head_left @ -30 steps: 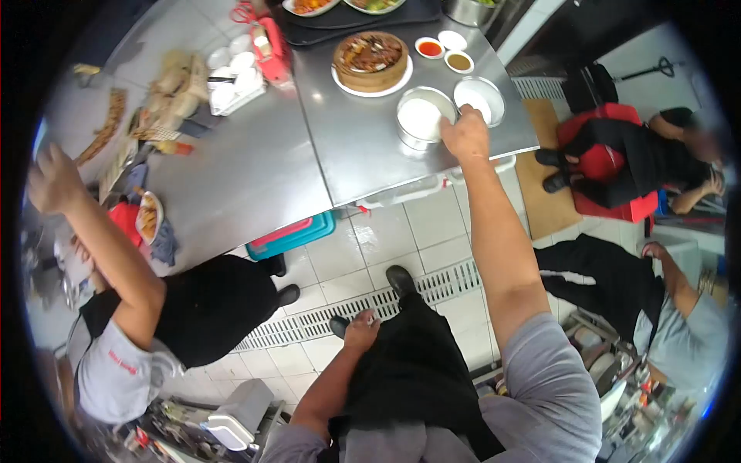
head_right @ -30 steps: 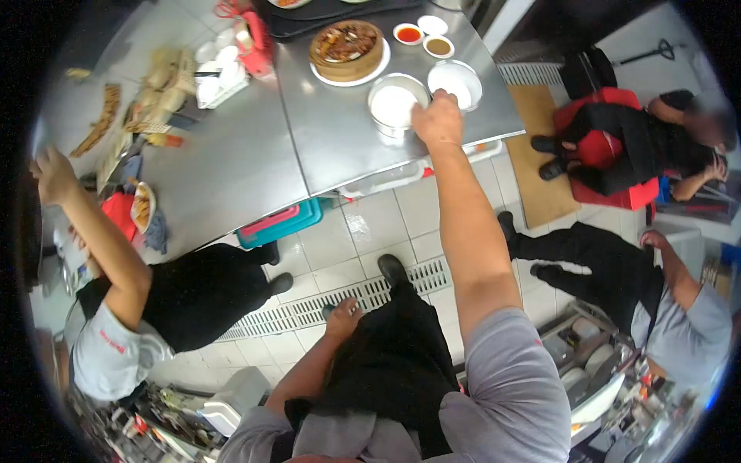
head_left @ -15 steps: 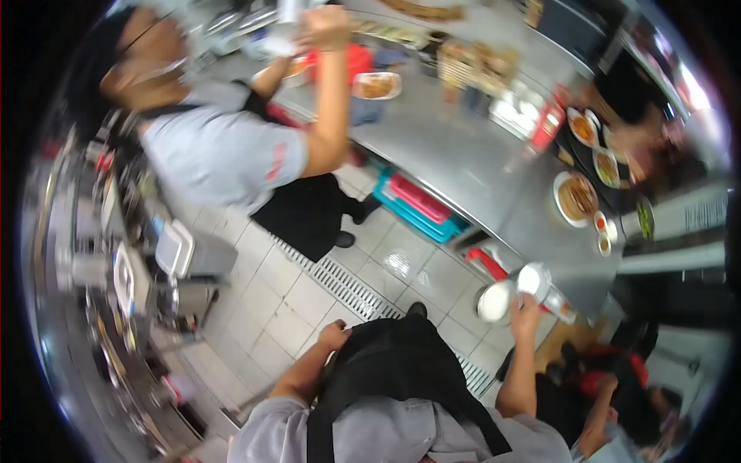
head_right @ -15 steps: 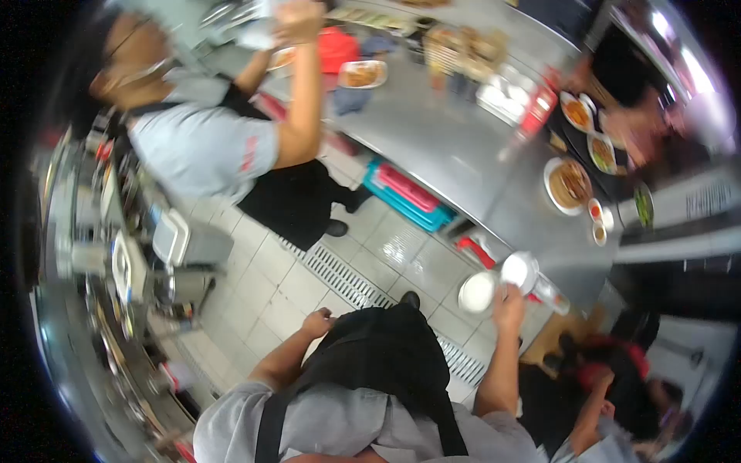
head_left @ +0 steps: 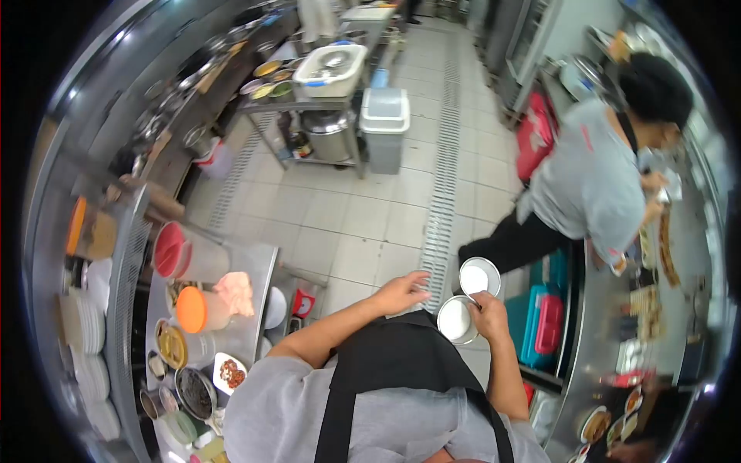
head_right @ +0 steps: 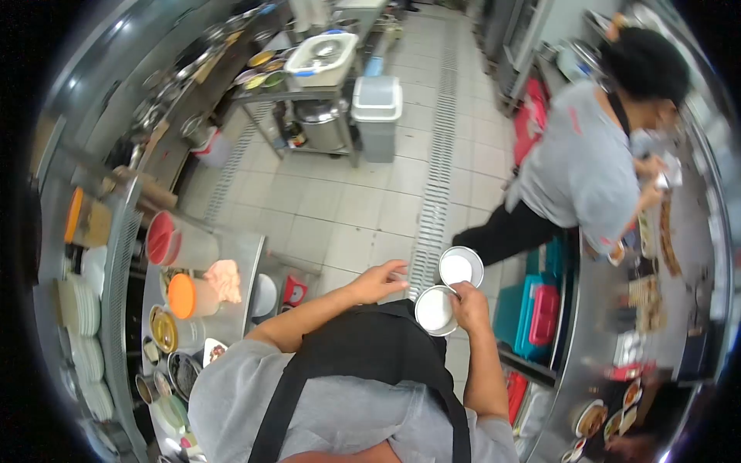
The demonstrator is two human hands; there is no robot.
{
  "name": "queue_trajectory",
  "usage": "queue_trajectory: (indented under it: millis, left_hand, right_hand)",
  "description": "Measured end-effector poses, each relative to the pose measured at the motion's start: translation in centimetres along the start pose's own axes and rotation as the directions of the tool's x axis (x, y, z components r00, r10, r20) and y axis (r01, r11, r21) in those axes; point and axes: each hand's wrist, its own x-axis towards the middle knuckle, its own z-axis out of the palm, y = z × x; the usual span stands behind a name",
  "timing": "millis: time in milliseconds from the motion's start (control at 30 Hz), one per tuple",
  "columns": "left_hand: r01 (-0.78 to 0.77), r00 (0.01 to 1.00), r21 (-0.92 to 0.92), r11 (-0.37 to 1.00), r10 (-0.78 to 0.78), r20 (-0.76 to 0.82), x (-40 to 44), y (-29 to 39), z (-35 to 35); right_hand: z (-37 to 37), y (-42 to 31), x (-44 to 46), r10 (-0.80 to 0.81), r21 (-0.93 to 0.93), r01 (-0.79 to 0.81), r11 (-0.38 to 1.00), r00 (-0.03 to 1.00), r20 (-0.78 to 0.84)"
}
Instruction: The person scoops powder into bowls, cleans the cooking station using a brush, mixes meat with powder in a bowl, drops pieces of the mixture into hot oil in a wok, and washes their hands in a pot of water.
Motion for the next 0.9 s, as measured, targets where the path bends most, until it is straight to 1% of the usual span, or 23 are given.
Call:
queue_trajectory:
  millis: [100, 200, 233, 333, 367, 467, 500, 600, 633, 667, 733, 800, 867, 900]
  left_hand:
    - [-0.144, 0.985, 0.269, 0.952, 0.163, -0.049, -1.5, 4.7, -5.5]
    - [-0.085, 0.982, 0.383, 0.92, 0.142, -0.123, -1.3, 4.8, -10.5]
    - [-0.097, 0.967, 0.42, 0.902, 0.185, -0.175, -0.4, 2.5, -11.6]
    - [0.073, 0.98, 0.497, 0.865, 0.029, -0.196, 1.3, 0.8, -16.2]
    - [0.065, 0.966, 0.486, 0.871, 0.067, -0.25, 1.9, 0.1, -17.6]
    - [0.224, 0.95, 0.434, 0.872, -0.096, -0.298, 4.9, -1.7, -22.8]
    - [0.251, 0.934, 0.429, 0.868, -0.101, -0.343, 6.1, -2.4, -25.1]
    - [0.351, 0.869, 0.365, 0.862, -0.155, -0.469, 9.3, -3.1, -31.0]
    - [0.391, 0.843, 0.344, 0.854, -0.183, -0.505, 10.1, -2.6, -33.5]
    - [0.427, 0.818, 0.327, 0.843, -0.206, -0.537, 10.7, -2.5, -35.9]
    - [0.476, 0.748, 0.319, 0.819, -0.186, -0.637, 11.6, -4.3, -39.8]
    - [0.525, 0.677, 0.268, 0.807, -0.206, -0.706, 11.1, -5.4, -43.8]
    - [0.648, 0.54, 0.187, 0.739, -0.272, -0.796, 9.7, -5.0, -47.2]
    - [0.657, 0.499, 0.164, 0.736, -0.262, -0.826, 8.4, -4.9, -49.0]
  right_hand:
    - [2.8, -6.7, 7.2, -0.097, 0.037, 0.094, 0.995, 0.991, 0.097]
    - [5.9, -12.0, 13.2, -0.209, 0.032, 0.206, 0.978, 0.963, 0.168]
    - [6.4, -13.6, 15.0, -0.279, 0.012, 0.281, 0.96, 0.944, 0.176]
    - [8.2, -17.0, 20.7, -0.331, 0.008, 0.342, 0.94, 0.905, 0.268]
    - [9.3, -17.3, 22.8, -0.335, -0.01, 0.355, 0.935, 0.891, 0.307]
    - [12.1, -19.1, 30.0, -0.389, -0.022, 0.424, 0.905, 0.849, 0.356]
    - [13.0, -20.0, 32.8, -0.404, -0.04, 0.452, 0.891, 0.831, 0.383]
    - [14.9, -23.7, 42.2, -0.559, -0.032, 0.627, 0.778, 0.715, 0.42]
    - [15.3, -25.6, 45.4, -0.584, -0.022, 0.669, 0.743, 0.663, 0.469]
    - [16.1, -27.5, 48.4, -0.636, 0.002, 0.725, 0.689, 0.603, 0.482]
    - [18.0, -30.6, 53.6, -0.716, 0.046, 0.822, 0.567, 0.465, 0.521]
    - [19.8, -35.2, 57.2, -0.672, 0.067, 0.826, 0.56, 0.405, 0.62]
    - [22.6, -39.2, 59.9, -0.776, 0.207, 0.873, 0.441, 0.256, 0.577]
    - [23.7, -41.4, 61.0, -0.808, 0.275, 0.863, 0.423, 0.222, 0.546]
